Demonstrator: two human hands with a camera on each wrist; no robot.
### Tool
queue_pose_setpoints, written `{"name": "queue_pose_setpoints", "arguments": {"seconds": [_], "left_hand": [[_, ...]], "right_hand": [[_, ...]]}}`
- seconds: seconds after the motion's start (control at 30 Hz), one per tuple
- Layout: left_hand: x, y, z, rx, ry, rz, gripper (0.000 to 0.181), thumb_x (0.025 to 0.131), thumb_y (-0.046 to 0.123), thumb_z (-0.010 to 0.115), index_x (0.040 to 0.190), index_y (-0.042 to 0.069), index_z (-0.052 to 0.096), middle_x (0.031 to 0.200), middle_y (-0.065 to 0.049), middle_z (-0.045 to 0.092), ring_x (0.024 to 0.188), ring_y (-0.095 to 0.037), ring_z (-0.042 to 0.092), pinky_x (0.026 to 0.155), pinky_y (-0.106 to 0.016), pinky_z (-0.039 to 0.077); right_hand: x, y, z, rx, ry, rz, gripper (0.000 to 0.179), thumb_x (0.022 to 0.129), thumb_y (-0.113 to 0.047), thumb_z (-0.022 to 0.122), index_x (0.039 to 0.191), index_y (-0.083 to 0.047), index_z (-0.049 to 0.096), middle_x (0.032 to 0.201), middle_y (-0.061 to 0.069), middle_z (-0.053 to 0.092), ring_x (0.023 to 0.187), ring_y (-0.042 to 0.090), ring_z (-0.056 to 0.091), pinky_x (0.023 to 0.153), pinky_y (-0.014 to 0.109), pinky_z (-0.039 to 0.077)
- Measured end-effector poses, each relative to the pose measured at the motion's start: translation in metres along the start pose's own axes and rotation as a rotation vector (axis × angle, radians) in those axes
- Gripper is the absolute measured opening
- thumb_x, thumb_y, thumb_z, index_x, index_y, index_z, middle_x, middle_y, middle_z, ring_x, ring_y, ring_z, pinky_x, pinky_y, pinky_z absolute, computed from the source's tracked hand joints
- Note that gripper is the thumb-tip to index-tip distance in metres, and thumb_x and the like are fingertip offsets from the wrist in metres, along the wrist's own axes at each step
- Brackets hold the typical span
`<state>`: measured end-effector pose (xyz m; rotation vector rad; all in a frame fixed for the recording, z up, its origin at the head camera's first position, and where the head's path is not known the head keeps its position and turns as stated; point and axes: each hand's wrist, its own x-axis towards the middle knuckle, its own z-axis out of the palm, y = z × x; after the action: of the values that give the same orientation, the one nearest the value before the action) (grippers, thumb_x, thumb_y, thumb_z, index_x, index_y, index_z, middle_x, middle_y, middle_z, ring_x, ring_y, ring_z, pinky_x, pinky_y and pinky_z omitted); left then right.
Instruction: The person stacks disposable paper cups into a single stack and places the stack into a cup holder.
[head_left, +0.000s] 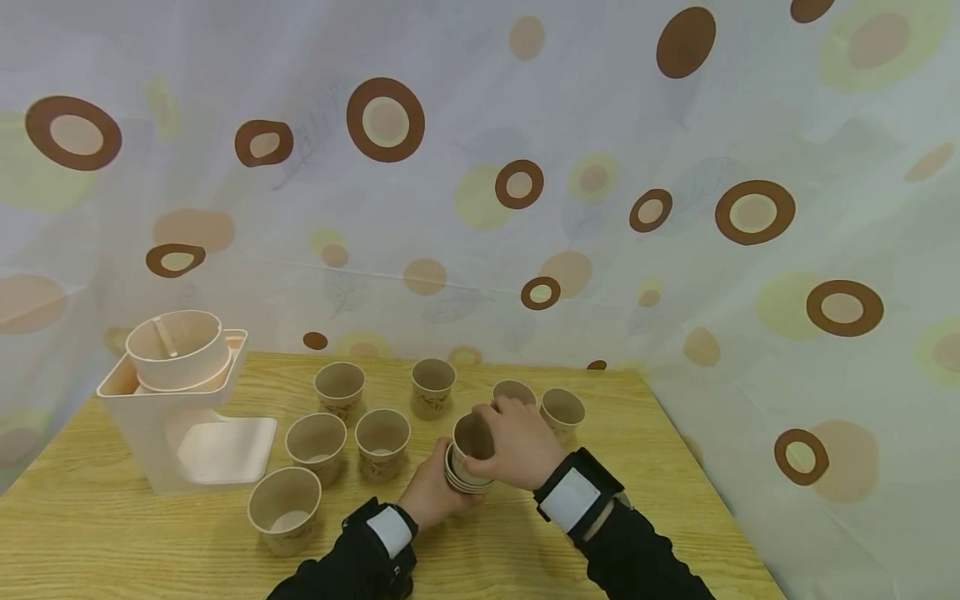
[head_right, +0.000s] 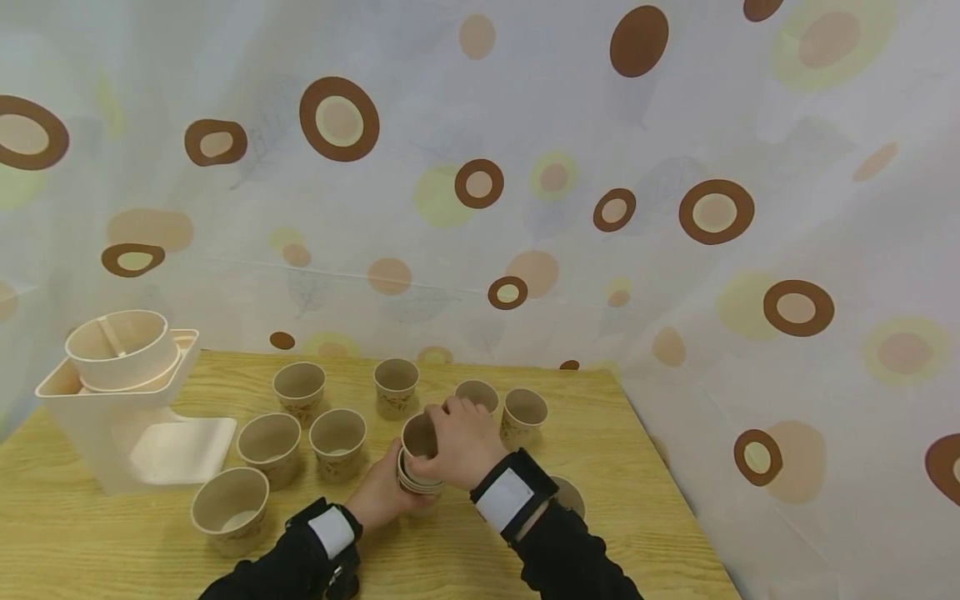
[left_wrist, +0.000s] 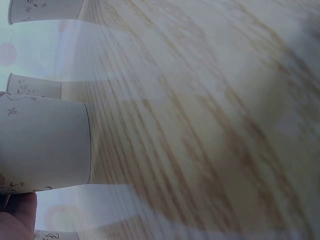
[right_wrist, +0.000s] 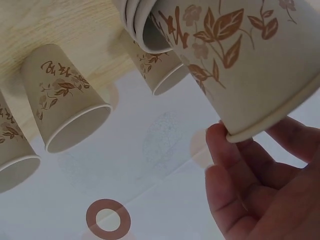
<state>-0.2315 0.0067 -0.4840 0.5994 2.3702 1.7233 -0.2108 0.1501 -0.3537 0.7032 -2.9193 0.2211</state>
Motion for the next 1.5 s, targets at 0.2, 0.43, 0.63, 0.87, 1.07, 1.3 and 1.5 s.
{"name": "queue_pose_setpoints", "arguments": {"seconds": [0.2,0.43,0.63,0.87,1.07,1.3,1.5], "left_hand": [[0.0,0.0,0.0,0.005,-0.002,-0.009,0.079,0.07,0.017,0.08,0.13,0.0,0.032,0.129,-0.021,0.051,0.115,-0.033,0.053,0.096,-0.049,0.042],[0.001,-0.002,0.0,0.028,0.009,0.005,0.08,0.07,0.018,0.081,0.131,-0.001,0.032,0.128,-0.022,0.051,0.115,-0.033,0.054,0.095,-0.049,0.043],[0.001,-0.002,0.0,0.02,0.004,0.005,0.08,0.071,0.018,0.08,0.132,-0.001,0.031,0.129,-0.022,0.051,0.115,-0.033,0.054,0.094,-0.048,0.043],[0.001,0.0,-0.001,0.009,0.002,0.013,0.082,0.071,0.02,0.08,0.133,-0.002,0.031,0.129,-0.022,0.051,0.115,-0.033,0.054,0.094,-0.047,0.043],[0.0,-0.001,-0.001,0.002,0.006,0.014,0.082,0.07,0.02,0.08,0.132,-0.002,0.031,0.129,-0.021,0.052,0.115,-0.032,0.054,0.095,-0.047,0.043],[0.001,-0.003,0.0,0.004,0.003,0.008,0.084,0.069,0.02,0.08,0.133,-0.003,0.03,0.129,-0.021,0.051,0.115,-0.032,0.054,0.094,-0.046,0.043],[0.002,-0.004,0.0,0.003,0.001,0.011,0.083,0.069,0.019,0.081,0.132,-0.002,0.031,0.128,-0.021,0.052,0.114,-0.031,0.055,0.092,-0.045,0.044]], "right_hand": [[0.002,0.001,0.003,0.025,-0.017,0.003,0.06,0.074,-0.041,0.073,0.119,-0.005,0.06,0.105,0.016,0.06,0.095,0.032,0.058,0.083,0.049,0.045],[0.003,0.004,0.009,0.024,-0.026,-0.002,0.059,0.074,-0.043,0.072,0.118,-0.005,0.06,0.104,0.015,0.059,0.092,0.03,0.057,0.081,0.047,0.046],[0.004,0.005,0.012,0.021,-0.026,-0.014,0.057,0.074,-0.04,0.073,0.116,-0.004,0.061,0.1,0.014,0.058,0.089,0.028,0.057,0.078,0.045,0.046],[0.006,0.004,0.015,0.011,-0.035,-0.012,0.055,0.072,-0.038,0.074,0.113,-0.004,0.062,0.097,0.013,0.058,0.087,0.026,0.057,0.074,0.042,0.049],[0.006,0.004,0.017,0.012,-0.036,-0.017,0.055,0.072,-0.04,0.074,0.112,-0.005,0.062,0.096,0.012,0.058,0.084,0.026,0.057,0.07,0.042,0.049],[0.007,0.005,0.019,0.027,-0.051,-0.007,0.056,0.072,-0.042,0.073,0.112,-0.004,0.062,0.097,0.013,0.059,0.084,0.027,0.058,0.07,0.042,0.049],[0.008,0.004,0.02,0.032,-0.063,0.012,0.057,0.071,-0.042,0.075,0.112,-0.004,0.062,0.098,0.014,0.059,0.084,0.028,0.059,0.069,0.042,0.05]]}}
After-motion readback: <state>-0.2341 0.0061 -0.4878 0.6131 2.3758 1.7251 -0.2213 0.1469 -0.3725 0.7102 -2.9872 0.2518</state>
